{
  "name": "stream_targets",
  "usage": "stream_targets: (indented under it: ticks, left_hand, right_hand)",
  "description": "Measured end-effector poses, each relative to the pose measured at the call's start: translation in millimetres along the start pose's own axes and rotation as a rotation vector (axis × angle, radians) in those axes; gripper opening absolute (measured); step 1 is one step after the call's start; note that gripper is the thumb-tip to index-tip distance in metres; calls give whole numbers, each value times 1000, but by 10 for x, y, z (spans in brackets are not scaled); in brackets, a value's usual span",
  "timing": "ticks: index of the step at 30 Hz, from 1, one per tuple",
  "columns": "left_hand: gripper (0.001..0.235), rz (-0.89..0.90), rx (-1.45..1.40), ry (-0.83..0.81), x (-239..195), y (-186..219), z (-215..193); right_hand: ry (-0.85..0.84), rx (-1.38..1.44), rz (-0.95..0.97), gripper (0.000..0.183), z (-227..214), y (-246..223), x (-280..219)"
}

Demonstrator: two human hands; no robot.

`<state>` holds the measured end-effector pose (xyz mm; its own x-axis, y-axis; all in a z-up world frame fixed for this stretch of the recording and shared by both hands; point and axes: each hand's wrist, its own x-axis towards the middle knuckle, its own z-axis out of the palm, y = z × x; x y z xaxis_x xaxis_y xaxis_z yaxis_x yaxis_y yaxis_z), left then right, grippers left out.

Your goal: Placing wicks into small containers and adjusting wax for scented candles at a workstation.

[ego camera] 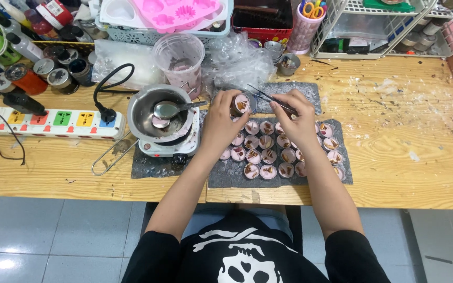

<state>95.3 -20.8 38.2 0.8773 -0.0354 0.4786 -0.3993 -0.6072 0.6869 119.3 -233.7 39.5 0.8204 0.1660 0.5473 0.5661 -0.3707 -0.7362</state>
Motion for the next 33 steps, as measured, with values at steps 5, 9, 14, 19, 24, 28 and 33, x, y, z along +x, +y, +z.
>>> stream_targets:
  ticks: [5,9,14,19,24,28,33]
  left_hand:
    - [46,-75,-36,118,-34,-216,227]
    - [47,30,-126,186,-93,-363,287]
    - [47,-47,-161,183,-103,-388,264]
    - [48,16,-90,213,-114,-394,250]
    - [48,-34,-43,166,-117,-409,263]
    - [50,-34,-17,180,-131,-374,251]
    - [49,-78,-69,178,-123,-366,247]
  right_hand:
    - [-46,-25,-28,18,-112,-72,36]
    - [-148,-104,-80,17,-219,-112,35]
    - [-191,-217,-189,20,-181,-203,27]
    - [-210,-323,-252,22,-103,-271,10]
    - [-198,-331,-268,20,-71,-276,-1]
    - [-180,-341,-296,19,-49,-300,-8]
    - [-151,-383,-402,15,-18,-339,-36]
